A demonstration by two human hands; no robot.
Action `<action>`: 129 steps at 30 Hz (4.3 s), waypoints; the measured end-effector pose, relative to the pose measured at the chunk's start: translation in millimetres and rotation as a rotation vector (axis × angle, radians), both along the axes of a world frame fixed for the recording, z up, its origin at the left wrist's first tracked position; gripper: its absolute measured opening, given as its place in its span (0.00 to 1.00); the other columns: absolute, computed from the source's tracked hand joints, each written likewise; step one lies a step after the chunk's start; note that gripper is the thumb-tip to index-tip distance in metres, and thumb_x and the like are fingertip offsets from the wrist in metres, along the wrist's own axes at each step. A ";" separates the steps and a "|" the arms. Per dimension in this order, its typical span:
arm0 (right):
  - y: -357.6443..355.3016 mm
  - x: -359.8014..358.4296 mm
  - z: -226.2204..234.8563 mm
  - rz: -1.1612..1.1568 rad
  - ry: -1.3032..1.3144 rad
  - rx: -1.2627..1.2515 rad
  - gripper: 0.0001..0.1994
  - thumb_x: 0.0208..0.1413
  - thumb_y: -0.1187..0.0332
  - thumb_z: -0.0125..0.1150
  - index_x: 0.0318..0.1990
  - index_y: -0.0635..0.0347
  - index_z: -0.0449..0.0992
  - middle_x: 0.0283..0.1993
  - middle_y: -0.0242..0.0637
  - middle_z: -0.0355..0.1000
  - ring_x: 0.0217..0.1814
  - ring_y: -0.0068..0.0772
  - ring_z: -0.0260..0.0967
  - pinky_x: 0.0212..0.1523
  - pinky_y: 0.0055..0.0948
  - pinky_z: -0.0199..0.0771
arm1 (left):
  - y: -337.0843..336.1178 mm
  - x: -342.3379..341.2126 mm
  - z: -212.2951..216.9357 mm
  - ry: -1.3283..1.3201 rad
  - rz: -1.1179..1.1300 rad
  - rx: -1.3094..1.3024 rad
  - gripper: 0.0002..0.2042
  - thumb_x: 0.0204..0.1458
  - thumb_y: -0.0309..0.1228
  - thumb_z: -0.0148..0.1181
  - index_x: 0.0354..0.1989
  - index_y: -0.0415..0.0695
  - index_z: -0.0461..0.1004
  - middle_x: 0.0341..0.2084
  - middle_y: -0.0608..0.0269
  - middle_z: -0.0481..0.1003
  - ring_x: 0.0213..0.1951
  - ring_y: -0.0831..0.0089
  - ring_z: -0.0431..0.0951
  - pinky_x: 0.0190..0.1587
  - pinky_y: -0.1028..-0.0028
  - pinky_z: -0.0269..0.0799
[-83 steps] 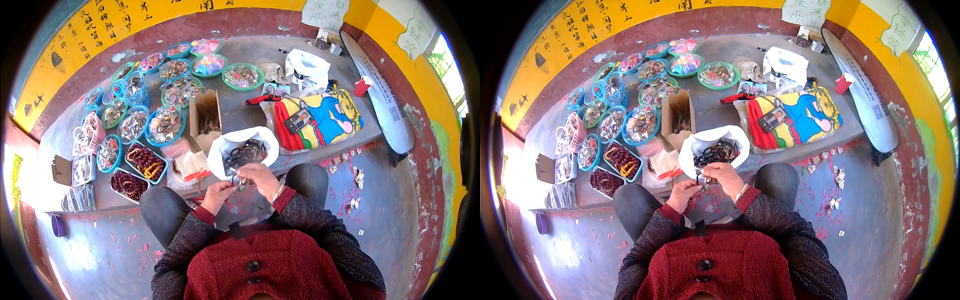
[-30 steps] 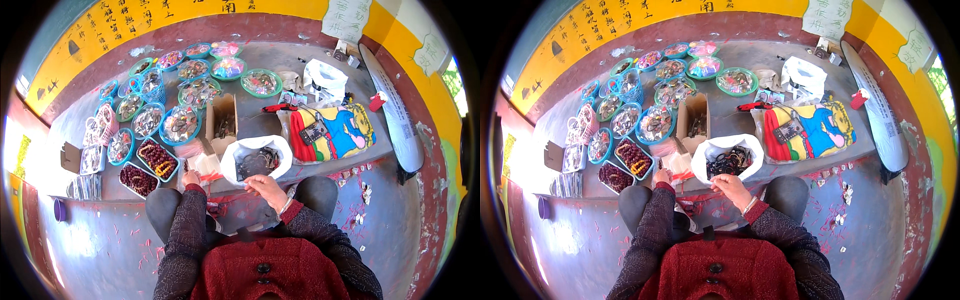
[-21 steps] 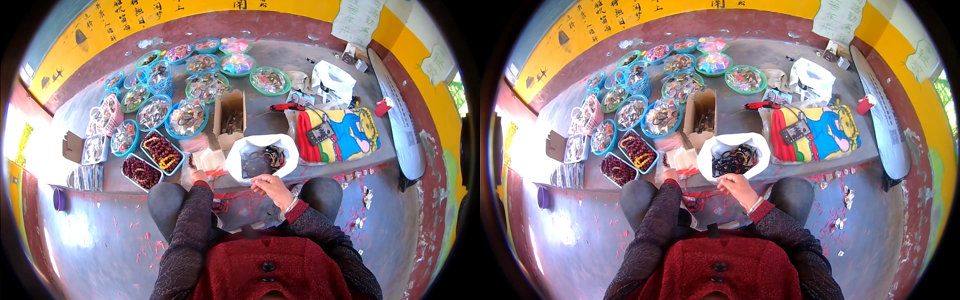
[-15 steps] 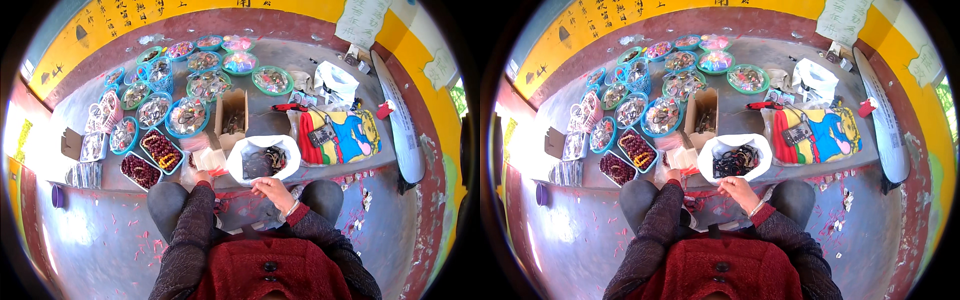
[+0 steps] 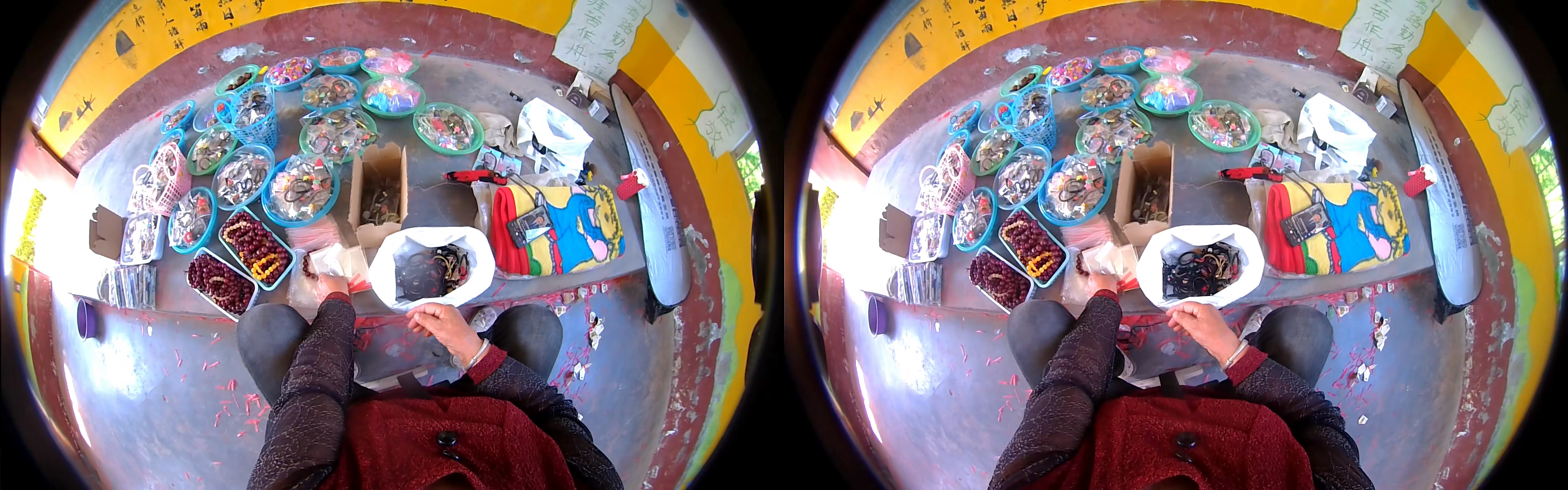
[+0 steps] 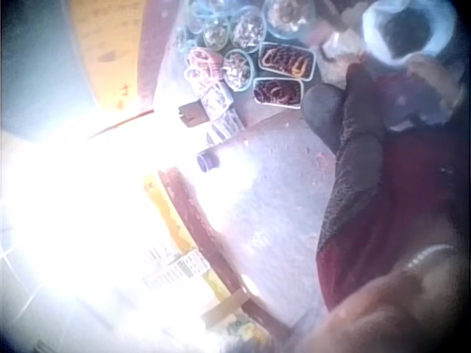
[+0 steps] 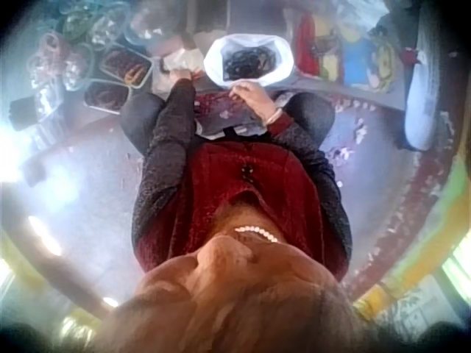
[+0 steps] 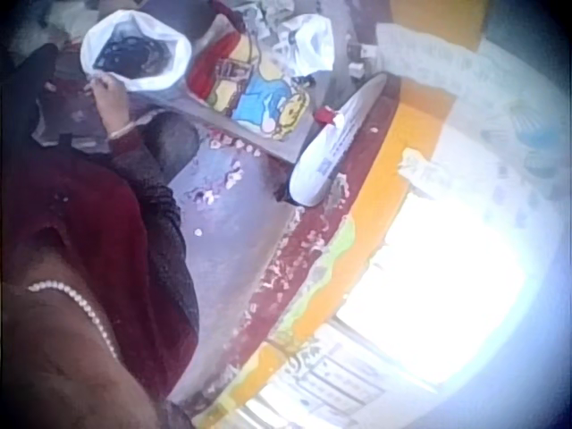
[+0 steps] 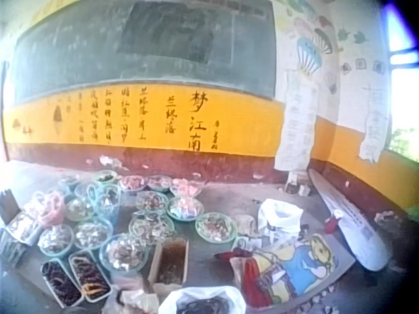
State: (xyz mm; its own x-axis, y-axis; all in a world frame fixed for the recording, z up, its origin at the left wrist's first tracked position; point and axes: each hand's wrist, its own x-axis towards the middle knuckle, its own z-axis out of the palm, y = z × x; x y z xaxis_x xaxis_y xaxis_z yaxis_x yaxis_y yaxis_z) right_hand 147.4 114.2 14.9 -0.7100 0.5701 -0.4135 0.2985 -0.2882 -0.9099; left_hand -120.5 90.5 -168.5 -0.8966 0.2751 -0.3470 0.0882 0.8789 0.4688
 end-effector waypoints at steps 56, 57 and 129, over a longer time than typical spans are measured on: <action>-6.0 -5.8 -9.7 0.112 -0.003 0.048 0.12 0.57 0.69 0.48 0.41 0.69 0.72 0.31 0.35 0.73 0.30 0.20 0.70 0.33 0.20 0.71 | 18.6 9.7 -9.6 -0.016 0.085 0.293 0.16 0.35 0.32 0.65 0.36 0.43 0.75 0.33 0.51 0.76 0.40 0.58 0.75 0.44 0.66 0.69; -5.8 -5.5 -11.5 0.116 0.002 0.049 0.12 0.56 0.69 0.48 0.41 0.69 0.72 0.31 0.35 0.73 0.30 0.20 0.70 0.33 0.21 0.71 | 19.7 10.1 -11.5 -0.029 0.072 0.304 0.15 0.35 0.32 0.65 0.35 0.43 0.75 0.33 0.51 0.76 0.39 0.59 0.75 0.44 0.67 0.69; -6.1 -6.9 -14.4 0.181 -0.040 0.096 0.13 0.54 0.67 0.49 0.41 0.68 0.72 0.31 0.36 0.74 0.33 0.22 0.71 0.36 0.21 0.70 | 45.9 10.9 -10.5 -0.597 0.428 0.864 0.08 0.41 0.24 0.60 0.31 0.40 0.70 0.24 0.62 0.69 0.23 0.70 0.68 0.22 0.68 0.65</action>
State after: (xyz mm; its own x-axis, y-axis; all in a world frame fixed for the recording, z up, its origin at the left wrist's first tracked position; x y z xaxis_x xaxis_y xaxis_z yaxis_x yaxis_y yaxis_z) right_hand 140.5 108.1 0.5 -0.7887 0.4726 -0.3932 0.3740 -0.1388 -0.9170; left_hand -109.6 136.4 -179.0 -0.7293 0.3402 -0.5936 -0.5831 0.1447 0.7994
